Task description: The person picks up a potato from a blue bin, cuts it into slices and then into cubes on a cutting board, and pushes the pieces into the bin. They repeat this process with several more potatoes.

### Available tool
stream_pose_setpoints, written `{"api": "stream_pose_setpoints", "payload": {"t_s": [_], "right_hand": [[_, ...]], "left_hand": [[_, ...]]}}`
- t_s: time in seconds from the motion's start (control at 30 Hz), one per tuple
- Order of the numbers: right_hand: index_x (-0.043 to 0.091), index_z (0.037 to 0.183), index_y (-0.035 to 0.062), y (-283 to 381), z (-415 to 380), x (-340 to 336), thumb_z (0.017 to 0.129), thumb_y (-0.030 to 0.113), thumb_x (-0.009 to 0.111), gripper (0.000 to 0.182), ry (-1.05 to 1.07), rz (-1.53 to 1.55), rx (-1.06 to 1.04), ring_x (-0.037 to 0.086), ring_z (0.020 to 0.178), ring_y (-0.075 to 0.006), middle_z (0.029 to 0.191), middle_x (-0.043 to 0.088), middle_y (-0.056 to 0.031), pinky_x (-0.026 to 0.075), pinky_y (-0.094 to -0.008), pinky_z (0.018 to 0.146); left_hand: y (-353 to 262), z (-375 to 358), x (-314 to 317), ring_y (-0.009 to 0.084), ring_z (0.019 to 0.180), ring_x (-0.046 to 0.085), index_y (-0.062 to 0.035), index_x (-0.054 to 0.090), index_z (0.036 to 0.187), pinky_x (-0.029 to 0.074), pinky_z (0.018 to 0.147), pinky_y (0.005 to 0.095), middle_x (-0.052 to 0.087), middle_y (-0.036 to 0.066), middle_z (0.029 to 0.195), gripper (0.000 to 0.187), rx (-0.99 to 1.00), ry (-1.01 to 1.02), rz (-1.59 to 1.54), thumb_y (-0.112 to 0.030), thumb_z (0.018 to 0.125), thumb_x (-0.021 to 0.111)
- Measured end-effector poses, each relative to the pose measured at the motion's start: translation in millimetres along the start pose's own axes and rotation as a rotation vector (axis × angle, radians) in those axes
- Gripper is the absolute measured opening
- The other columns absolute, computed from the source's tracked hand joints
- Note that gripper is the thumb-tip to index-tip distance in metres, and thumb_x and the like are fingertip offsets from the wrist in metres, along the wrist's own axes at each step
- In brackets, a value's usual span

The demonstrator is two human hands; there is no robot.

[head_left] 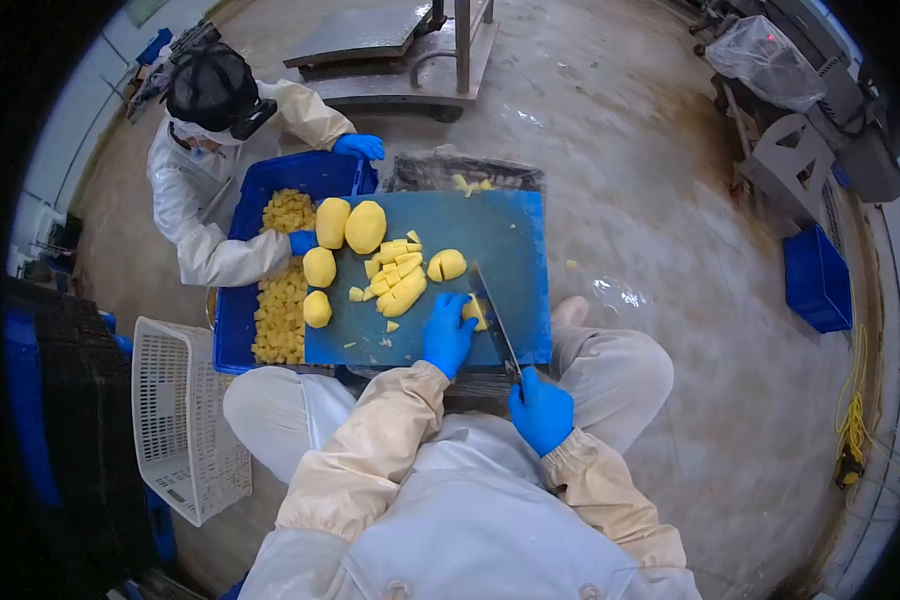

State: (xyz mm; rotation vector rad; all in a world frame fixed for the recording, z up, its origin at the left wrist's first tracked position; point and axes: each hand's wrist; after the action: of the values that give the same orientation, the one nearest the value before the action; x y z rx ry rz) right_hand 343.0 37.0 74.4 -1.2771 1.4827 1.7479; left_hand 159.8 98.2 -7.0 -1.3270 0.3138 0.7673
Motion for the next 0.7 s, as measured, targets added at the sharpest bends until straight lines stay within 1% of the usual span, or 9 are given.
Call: {"api": "stream_pose_setpoints", "payload": {"t_s": [0.03,0.1,0.2,0.33,0.4,0.53,0.6,0.7], "right_hand": [[0.051,0.085,0.0048,0.8,-0.3,-2.2,0.08,0.02,0.052,0.016,0.001,-0.002,0.004,0.056,0.047,-0.0333,0.053,0.055,-0.0148,0.043,-0.046,0.043],[0.049,0.081,0.0051,2.1,-0.5,-6.4,0.08,0.019,0.052,0.015,0.035,-0.008,-0.003,0.056,0.047,-0.0332,0.053,0.055,-0.015,0.043,-0.0458,0.043],[0.049,0.08,0.005,2.4,-1.4,-7.2,0.08,0.019,0.052,0.014,0.048,-0.026,0.004,0.056,0.048,-0.0331,0.054,0.055,-0.0148,0.043,-0.0454,0.043],[0.049,0.081,0.0047,4.8,-2.4,-8.7,0.081,0.019,0.052,0.014,0.059,-0.001,0.002,0.056,0.048,-0.0329,0.054,0.056,-0.0145,0.043,-0.0452,0.043],[0.05,0.087,0.0045,5.0,-3.6,-5.9,0.08,0.018,0.054,0.016,0.056,-0.011,-0.003,0.055,0.047,-0.0331,0.053,0.054,-0.0142,0.042,-0.0448,0.042],[0.049,0.086,0.0043,8.8,-2.1,-8.6,0.078,0.017,0.054,0.015,0.084,-0.009,0.006,0.055,0.046,-0.0331,0.053,0.054,-0.0143,0.042,-0.0449,0.042],[0.049,0.086,0.0041,7.6,-1.0,-5.9,0.076,0.015,0.054,0.016,0.116,-0.03,0.021,0.055,0.046,-0.0329,0.052,0.054,-0.0141,0.042,-0.0449,0.042],[0.05,0.085,0.0026,8.1,2.3,-7.8,0.075,0.015,0.054,0.016,0.177,-0.032,0.023,0.058,0.049,-0.031,0.055,0.057,-0.0135,0.044,-0.044,0.043]], "left_hand": [[-1.3,-0.2,0.2,0.0268,0.072,0.054,-0.0032,0.055,0.101,0.046,0.064,0.0343,0.051,0.014,0.094,0.034,0.0,0.003,-0.003,-0.002,0.069,0.066],[-4.5,-0.7,-0.3,0.0293,0.075,0.055,-0.0031,0.054,0.1,0.046,0.065,0.0347,0.05,0.014,0.098,0.033,-0.049,0.075,-0.03,-0.002,0.069,0.065],[-7.5,0.1,-1.1,0.0313,0.078,0.055,-0.0027,0.054,0.099,0.046,0.066,0.0354,0.05,0.014,0.099,0.031,-0.024,0.082,0.006,-0.001,0.069,0.065],[-8.3,1.4,-1.4,0.0315,0.079,0.055,-0.0027,0.054,0.098,0.046,0.066,0.0354,0.05,0.015,0.098,0.03,-0.044,0.085,-0.009,-0.001,0.069,0.064],[-9.8,1.6,-4.0,0.0317,0.079,0.055,-0.0025,0.054,0.097,0.046,0.066,0.0356,0.051,0.015,0.098,0.029,0.008,0.067,0.01,-0.001,0.07,0.064],[-10.9,2.5,-5.9,0.0326,0.081,0.055,-0.002,0.054,0.096,0.046,0.068,0.0358,0.051,0.015,0.098,0.028,-0.028,0.114,-0.005,-0.001,0.07,0.064],[-7.5,2.3,-3.8,0.0334,0.083,0.055,-0.0018,0.054,0.097,0.046,0.07,0.0358,0.051,0.015,0.101,0.028,-0.062,0.131,-0.04,-0.002,0.07,0.064],[-6.3,3.5,-3.9,0.0338,0.086,0.056,-0.0018,0.054,0.097,0.046,0.071,0.0362,0.052,0.015,0.104,0.029,-0.027,0.129,-0.034,-0.002,0.07,0.063]]}}
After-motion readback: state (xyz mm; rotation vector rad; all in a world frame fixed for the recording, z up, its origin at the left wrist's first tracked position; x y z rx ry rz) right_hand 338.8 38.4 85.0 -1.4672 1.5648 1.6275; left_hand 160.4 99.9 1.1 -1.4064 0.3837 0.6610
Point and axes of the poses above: each hand's wrist, its own z-axis towards the middle knuckle, its own x-axis out of the palm, y = z × x
